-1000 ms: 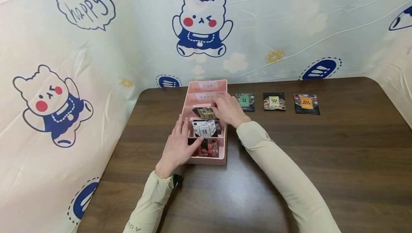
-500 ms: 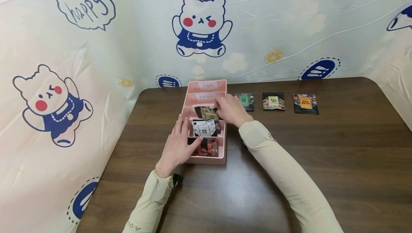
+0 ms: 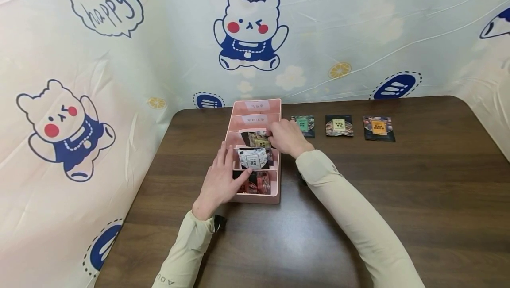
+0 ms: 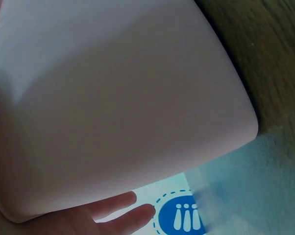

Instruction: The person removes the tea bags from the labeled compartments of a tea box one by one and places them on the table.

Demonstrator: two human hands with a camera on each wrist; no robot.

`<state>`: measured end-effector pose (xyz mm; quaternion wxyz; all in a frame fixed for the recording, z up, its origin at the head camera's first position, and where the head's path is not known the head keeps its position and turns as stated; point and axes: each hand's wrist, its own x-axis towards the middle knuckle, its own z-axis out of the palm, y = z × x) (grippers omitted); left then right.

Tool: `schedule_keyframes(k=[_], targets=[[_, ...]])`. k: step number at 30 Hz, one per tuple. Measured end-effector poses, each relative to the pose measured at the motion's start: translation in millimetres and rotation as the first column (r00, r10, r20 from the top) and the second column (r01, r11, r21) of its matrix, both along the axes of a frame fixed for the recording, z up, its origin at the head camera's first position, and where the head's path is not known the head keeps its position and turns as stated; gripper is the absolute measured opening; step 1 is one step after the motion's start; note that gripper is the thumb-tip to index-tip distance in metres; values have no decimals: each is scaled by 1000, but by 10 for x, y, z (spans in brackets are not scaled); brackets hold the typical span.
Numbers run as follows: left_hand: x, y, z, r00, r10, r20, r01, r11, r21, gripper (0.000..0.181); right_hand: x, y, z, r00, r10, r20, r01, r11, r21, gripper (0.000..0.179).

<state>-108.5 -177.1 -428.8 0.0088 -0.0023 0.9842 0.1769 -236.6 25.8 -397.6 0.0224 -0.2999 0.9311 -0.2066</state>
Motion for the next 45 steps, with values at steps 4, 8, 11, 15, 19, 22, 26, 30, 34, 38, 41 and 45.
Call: schedule_keyframes(k=[4,8,11,15,19,22,26,30,34,38,41,45], targets=[[0,4,-1,1000,-1,2,1,1000,2,94,15,12,23,1000,0,16,0,1000,-3,11],[1,7,2,1000,-2,5,2,1000,0,94,28,33,59,1000,2,25,-2,1000,-26,10],[-1,7,0,1000,-2,5,2,1000,0,94,33,49,76,1000,-5,28,7,998,-61,10],[-3,6,-6,1000,-1,6,1,1000,-2,94,31,68,88,999,-26,35,30,992,-120,10],[-6,4,-8,1000,-1,2,1,1000,-2,95,33,94,107,998,-58,36,64,976,-207,9],[-8,4,-6,1000,-3,0,3,1000,1,95,37,122,125,996,-80,31,86,957,-277,10],[-7,4,-3,1000,-4,6,4,1000,4,94,49,170,143,993,-107,48,117,929,-351,12],[-6,4,-5,1000,-6,3,6,1000,9,94,66,220,152,987,-131,97,160,901,-403,14],[-5,4,-5,1000,-5,-3,5,1000,13,93,74,272,164,978,-163,132,206,868,-451,15],[-9,4,-8,1000,-5,-13,5,1000,8,93,89,326,194,972,-199,126,235,849,-474,14],[-11,7,-7,1000,-5,-22,5,1000,6,93,104,366,221,968,-224,116,252,843,-475,14],[-12,9,0,1000,-4,-21,4,1000,-1,93,120,419,242,960,-249,125,278,835,-475,15]])
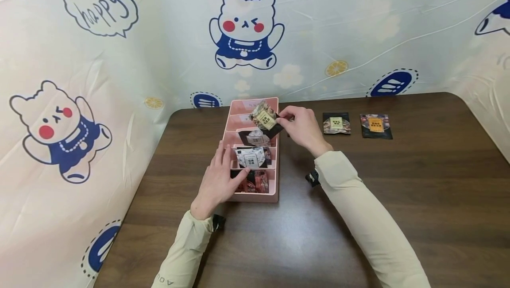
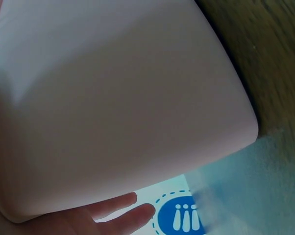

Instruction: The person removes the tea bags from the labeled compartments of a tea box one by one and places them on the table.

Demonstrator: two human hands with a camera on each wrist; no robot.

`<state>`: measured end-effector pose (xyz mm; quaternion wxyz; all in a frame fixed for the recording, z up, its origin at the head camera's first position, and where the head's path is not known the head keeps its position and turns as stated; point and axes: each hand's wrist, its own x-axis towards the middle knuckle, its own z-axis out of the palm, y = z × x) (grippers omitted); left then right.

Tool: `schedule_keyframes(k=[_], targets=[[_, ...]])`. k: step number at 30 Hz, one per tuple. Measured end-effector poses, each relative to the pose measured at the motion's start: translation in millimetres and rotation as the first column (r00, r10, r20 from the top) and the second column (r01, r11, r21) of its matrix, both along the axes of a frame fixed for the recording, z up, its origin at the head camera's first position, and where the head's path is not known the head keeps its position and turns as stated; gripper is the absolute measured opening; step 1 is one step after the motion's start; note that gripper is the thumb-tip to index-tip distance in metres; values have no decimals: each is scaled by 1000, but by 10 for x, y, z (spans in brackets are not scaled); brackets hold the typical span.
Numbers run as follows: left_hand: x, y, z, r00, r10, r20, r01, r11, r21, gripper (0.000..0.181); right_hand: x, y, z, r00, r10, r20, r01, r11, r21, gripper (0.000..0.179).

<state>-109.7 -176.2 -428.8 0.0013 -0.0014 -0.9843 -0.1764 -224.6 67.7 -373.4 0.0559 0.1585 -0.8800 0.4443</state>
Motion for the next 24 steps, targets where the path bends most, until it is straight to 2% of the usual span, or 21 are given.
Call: schedule_keyframes(k=[10,24], targets=[[1,0,2,1000,-2,-4,2,1000,-5,94,34,136,16,999,-43,-27,42,999,-20,14],[-8,0,1,1000,-4,6,4,1000,5,94,103,376,-64,995,-93,28,94,995,-24,21]])
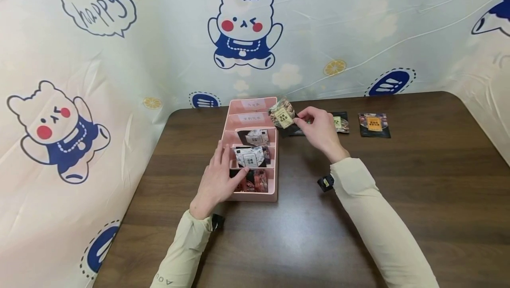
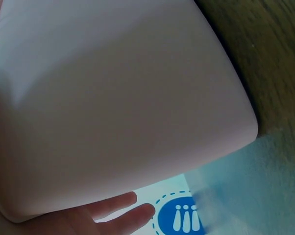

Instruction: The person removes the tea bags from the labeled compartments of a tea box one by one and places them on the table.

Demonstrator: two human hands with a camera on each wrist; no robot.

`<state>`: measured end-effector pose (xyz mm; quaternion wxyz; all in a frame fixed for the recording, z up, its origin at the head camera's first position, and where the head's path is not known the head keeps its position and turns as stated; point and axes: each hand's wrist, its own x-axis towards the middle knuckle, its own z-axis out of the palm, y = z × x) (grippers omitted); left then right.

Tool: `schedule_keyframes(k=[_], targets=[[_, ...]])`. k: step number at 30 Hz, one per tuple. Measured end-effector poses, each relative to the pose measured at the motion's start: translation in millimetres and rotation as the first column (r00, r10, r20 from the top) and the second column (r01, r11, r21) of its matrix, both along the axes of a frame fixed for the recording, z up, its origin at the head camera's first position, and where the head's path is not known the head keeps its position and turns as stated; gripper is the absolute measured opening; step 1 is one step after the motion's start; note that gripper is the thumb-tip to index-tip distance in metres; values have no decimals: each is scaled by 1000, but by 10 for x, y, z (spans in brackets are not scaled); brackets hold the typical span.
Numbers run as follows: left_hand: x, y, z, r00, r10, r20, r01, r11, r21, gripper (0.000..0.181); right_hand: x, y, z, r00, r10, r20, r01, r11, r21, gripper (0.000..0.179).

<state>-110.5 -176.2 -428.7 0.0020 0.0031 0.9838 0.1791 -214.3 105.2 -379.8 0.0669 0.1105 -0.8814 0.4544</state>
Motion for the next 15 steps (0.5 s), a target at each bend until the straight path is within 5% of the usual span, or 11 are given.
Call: schedule_keyframes(k=[15], targets=[[7,3,3,1000,6,-3,-6,1000,-6,94,95,165,-236,998,-5,59,4,1000,12,22]])
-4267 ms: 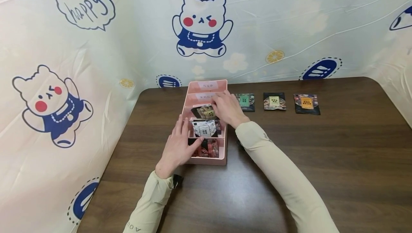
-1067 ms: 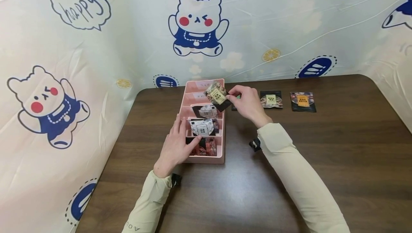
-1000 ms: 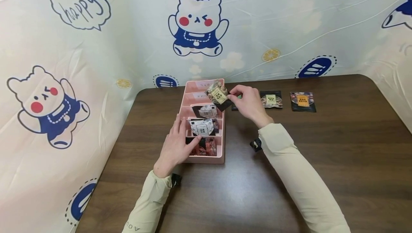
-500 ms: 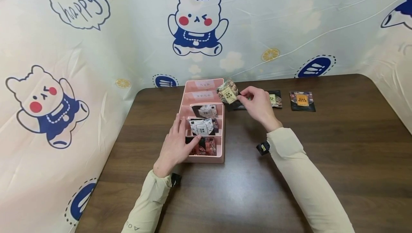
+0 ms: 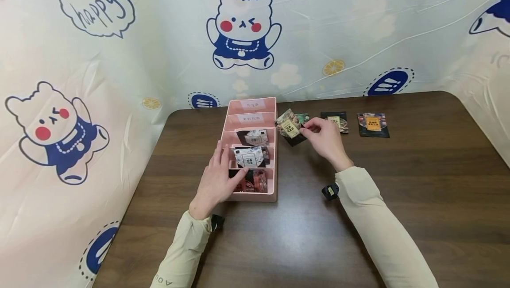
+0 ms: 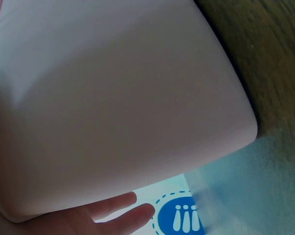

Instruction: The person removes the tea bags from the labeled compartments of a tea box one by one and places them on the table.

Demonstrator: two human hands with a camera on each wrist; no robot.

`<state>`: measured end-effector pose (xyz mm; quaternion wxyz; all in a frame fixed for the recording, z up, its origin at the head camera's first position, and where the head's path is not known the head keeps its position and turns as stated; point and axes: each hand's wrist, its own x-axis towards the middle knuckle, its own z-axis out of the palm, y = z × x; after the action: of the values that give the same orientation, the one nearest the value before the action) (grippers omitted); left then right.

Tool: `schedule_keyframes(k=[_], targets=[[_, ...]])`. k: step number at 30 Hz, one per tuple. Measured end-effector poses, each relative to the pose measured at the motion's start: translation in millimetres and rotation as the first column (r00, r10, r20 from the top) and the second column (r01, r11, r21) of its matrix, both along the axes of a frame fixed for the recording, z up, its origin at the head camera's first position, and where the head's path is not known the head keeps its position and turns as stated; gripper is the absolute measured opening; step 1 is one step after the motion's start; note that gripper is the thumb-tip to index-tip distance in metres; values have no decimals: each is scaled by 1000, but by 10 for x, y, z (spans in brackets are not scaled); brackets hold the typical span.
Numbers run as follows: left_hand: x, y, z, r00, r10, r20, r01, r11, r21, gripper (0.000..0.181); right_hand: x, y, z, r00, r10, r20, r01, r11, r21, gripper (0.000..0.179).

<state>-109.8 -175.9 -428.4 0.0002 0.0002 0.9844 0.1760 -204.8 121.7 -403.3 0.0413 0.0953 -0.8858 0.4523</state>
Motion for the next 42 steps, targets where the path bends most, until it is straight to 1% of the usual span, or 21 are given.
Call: schedule_keyframes(k=[3,8,13,15,20,23,33,42], targets=[[3,2,0,1000,2,1,-2,1000,5,94,14,12,-55,1000,-1,26,1,1000,1,22],[10,4,-5,1000,4,7,-5,1000,16,94,14,40,-131,999,-6,40,6,1000,-19,22],[8,0,-9,1000,6,10,-6,1000,22,92,19,73,-186,998,-7,56,8,1000,-16,21],[5,-2,-11,1000,7,11,-7,1000,22,92,32,83,-203,997,-10,75,11,1000,-10,21],[2,-5,-12,1000,5,5,-5,1000,17,92,65,103,-262,989,-11,147,8,1000,25,21],[3,-5,-9,1000,3,2,-3,1000,16,93,75,116,-296,985,-12,172,4,999,45,21],[7,-5,-6,1000,2,6,-2,1000,11,94,108,126,-339,979,-5,203,-22,991,130,25],[2,-2,-13,1000,3,10,-3,1000,12,94,137,108,-352,970,1,244,-52,977,205,31]])
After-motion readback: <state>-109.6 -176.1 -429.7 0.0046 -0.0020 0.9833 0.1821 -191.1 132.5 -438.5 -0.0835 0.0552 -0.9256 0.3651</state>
